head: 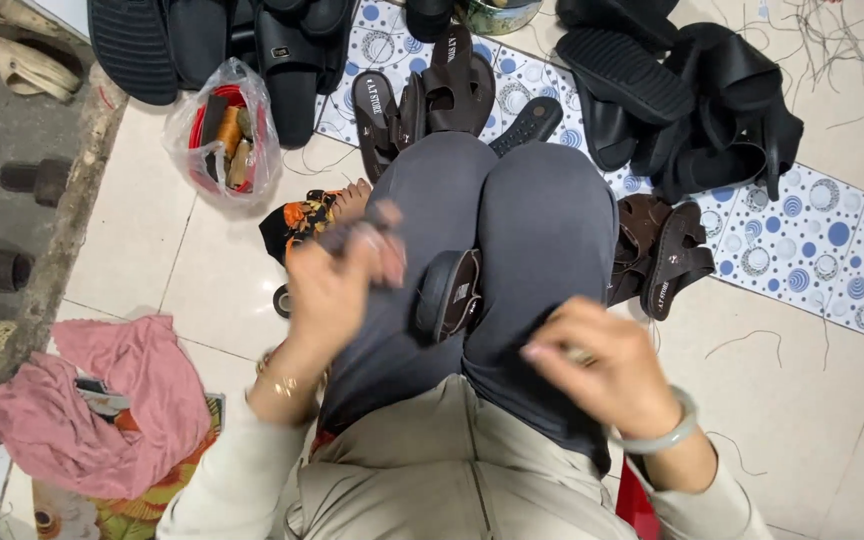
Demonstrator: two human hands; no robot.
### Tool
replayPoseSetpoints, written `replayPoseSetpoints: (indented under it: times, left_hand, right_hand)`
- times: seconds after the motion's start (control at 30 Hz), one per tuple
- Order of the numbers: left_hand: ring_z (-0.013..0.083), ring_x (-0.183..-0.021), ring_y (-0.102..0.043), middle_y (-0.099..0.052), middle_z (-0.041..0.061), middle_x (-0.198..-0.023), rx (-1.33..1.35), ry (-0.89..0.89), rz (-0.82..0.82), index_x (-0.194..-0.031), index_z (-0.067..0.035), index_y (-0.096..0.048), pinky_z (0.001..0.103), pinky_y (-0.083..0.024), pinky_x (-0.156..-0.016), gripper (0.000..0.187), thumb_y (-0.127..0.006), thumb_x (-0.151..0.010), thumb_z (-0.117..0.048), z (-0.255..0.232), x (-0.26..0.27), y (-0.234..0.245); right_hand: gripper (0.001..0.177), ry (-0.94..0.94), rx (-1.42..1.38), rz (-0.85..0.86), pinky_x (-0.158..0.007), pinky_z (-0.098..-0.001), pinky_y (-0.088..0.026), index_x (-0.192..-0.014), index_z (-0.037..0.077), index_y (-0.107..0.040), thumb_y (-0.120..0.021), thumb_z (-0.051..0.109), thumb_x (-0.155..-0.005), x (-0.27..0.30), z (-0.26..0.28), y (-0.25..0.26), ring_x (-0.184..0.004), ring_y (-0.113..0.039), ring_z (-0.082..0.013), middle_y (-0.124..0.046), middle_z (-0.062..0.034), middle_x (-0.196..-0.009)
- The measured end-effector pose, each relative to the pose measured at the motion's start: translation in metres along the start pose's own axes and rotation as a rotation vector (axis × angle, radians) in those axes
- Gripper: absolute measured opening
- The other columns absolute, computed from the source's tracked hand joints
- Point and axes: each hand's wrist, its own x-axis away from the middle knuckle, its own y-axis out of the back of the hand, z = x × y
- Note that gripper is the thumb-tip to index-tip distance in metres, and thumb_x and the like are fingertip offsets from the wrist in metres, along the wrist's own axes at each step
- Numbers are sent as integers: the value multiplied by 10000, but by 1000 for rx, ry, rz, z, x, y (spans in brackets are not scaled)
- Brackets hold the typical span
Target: Hand-stitching the sole of a sandal to its upper part using a stitching awl and thread.
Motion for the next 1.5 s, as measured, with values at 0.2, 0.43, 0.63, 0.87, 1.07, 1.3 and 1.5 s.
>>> replayPoseSetpoints:
  times: [0.2, 0.43, 0.63, 0.87, 1.07, 1.3, 1.5]
  left_hand:
    - [127, -543, -613, -619, 41, -660, 970, 482, -641, -1018, -65, -574, 290, -596, -657, 288, -520, -877, -311, 98, -50, 36]
    - [117, -575, -469, -458, -6, -655, 899, 501, -512, -964, -86, -559, 252, -449, -628, 266, -497, -904, -338, 97, -39, 63]
    - [222, -929, -548, -610, 86, -983, -613, 476, -285, -1012, -104, -609, 353, -394, -820, 335, -615, -777, -342, 46, -2, 77]
    - [450, -891, -600, -569, 227, -592, -798, 83, 93, -665, 4, -574, 470, -426, -805, 554, -700, -702, -534, -9, 51, -32]
    - [376, -807, -621, -551, 185, -548, -705, 190, 151, -592, -26, -526, 407, -414, -785, 475, -719, -710, -444, 34, 61, -30]
    - [416, -820, -590, -580, 264, -630, -645, 228, 196, -666, 61, -567, 463, -390, -777, 443, -699, -735, -356, 18, 52, -29]
    - [409, -731, -593, -564, 244, -589, -712, 131, 133, -705, 63, -585, 445, -423, -704, 452, -705, -718, -373, 20, 55, -35]
  right_hand:
    - [377, 28, -1815, -66, -397, -285, -464, -622, 138, -415, -527, 359, -905, 6, -43, -30, -1070, -557, -445, -384, -95, -608]
    - [163, -201, -1013, -305, -338, -182, -383, -775, 69, -400, -493, 167, -867, 4, -18, 14, -680, -577, -282, -465, -154, -752]
    - [267, 26, 130, -230, -739, -263, -496, -1149, 73, -513, -463, 125, -892, 4, 0, 26, -915, -583, -174, -560, -83, -1129]
    - [351, 172, 210, 61, -393, -343, -453, -1198, 220, -588, -502, 186, -859, -28, 24, 7, -456, -554, -260, -522, -52, -573]
    - [348, 201, 225, 32, -404, -289, -441, -1204, 269, -584, -495, 223, -871, -29, 20, 1, -432, -526, -202, -485, 2, -566]
    - [334, 236, 242, 2, -397, -282, -432, -1195, 262, -593, -510, 227, -873, -30, 18, 0, -430, -513, -197, -475, 4, -579]
    - [390, 267, 372, 31, -398, -283, -448, -1249, 277, -538, -502, 226, -865, -30, 20, 3, -426, -523, -188, -456, 18, -565]
